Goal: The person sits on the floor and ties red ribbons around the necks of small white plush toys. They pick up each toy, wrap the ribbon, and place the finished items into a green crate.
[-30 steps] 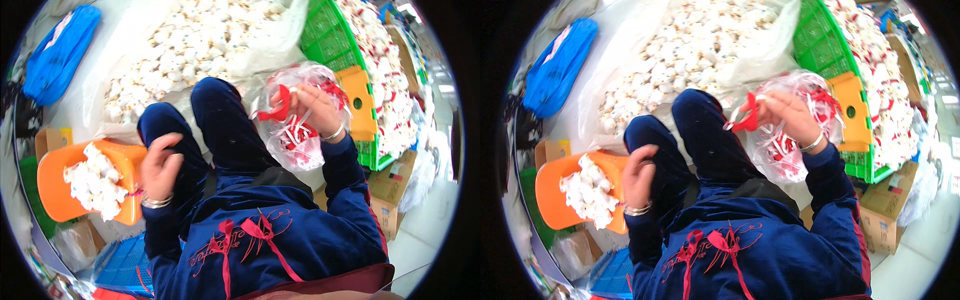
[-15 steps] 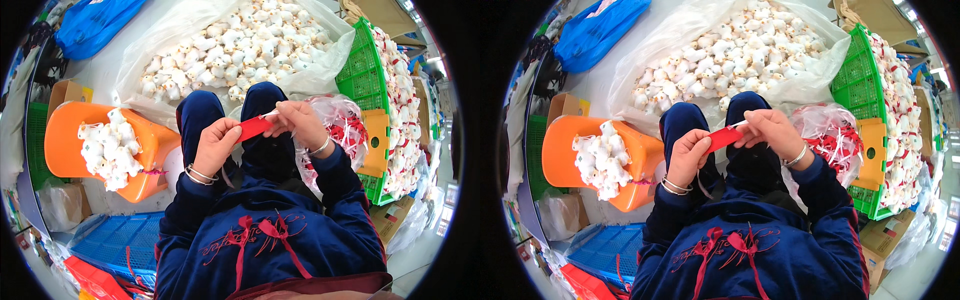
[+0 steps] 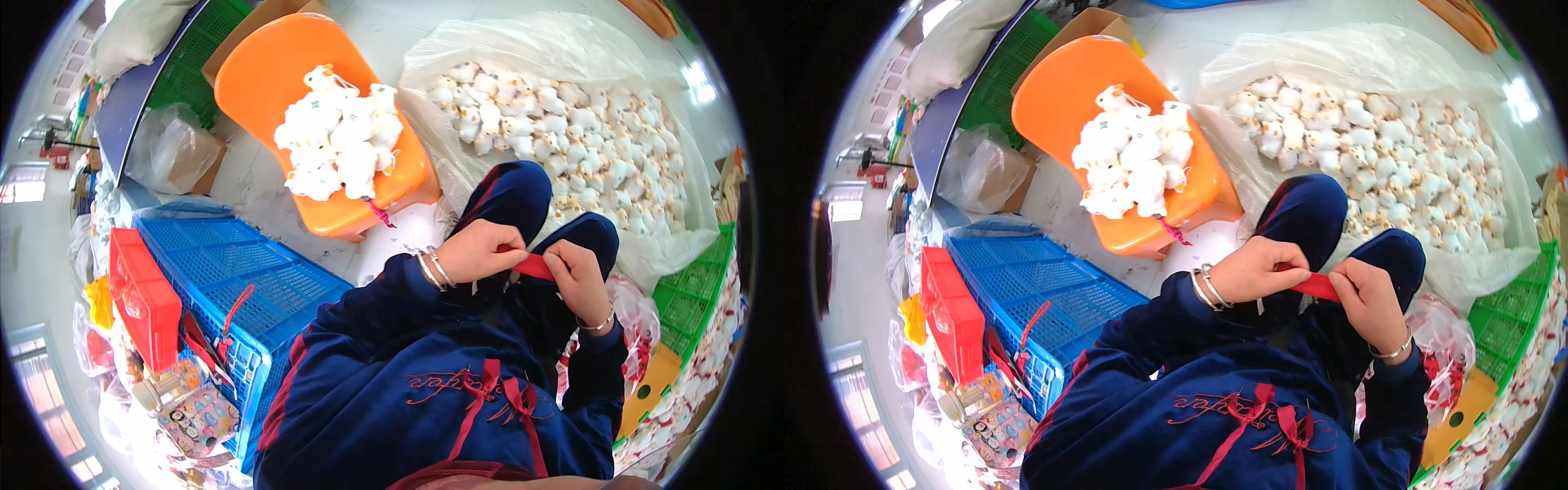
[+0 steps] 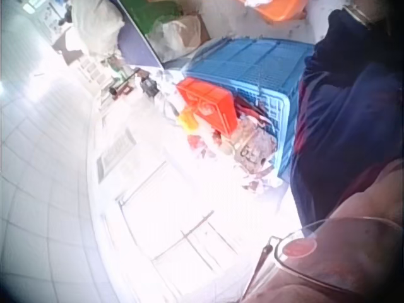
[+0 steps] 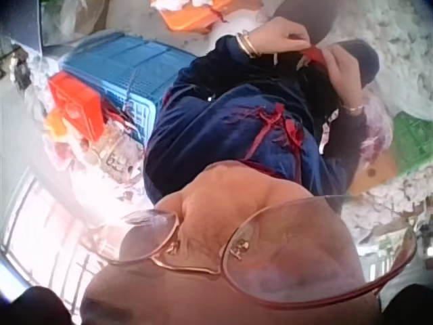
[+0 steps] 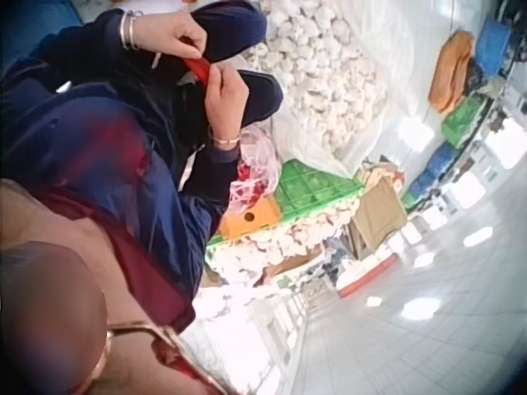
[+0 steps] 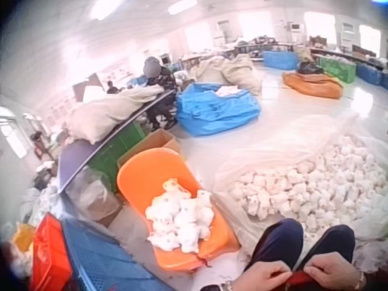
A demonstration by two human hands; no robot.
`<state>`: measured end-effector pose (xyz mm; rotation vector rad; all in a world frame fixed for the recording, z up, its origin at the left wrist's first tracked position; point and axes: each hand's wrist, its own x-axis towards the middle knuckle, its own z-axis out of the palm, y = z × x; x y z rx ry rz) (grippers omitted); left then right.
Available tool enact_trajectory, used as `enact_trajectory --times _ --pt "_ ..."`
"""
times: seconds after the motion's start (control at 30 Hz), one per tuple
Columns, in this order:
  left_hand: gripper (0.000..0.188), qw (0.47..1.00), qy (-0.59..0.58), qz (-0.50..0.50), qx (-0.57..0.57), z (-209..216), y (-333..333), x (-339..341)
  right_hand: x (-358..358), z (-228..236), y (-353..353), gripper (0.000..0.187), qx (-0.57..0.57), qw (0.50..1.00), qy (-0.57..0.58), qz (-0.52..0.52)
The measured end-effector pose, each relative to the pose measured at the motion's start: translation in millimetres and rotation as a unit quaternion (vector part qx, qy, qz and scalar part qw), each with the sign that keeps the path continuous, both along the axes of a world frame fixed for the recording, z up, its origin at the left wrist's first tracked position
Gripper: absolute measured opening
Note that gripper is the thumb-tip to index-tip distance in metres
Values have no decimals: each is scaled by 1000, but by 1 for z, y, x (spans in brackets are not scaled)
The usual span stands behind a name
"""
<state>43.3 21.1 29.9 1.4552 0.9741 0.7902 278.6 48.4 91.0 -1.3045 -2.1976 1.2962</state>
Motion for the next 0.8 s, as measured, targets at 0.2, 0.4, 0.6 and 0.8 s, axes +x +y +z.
enact_trajectory --times 0.2,0.4,0.6,0.8 --pt "27 900 192 378 99 -21 -1 -128 45 -21 13 22 -6 990 14 -139" --pt "68 662 503 534 150 -64 22 -238 61 -34 20 24 -51 975 51 -210" --pt "66 741 376 535 154 -51 21 -259 66 -32 24 17 -77 944 146 -284" --pt "57 890 287 307 174 52 -1 -160 78 -8 50 21 209 879 126 -410"
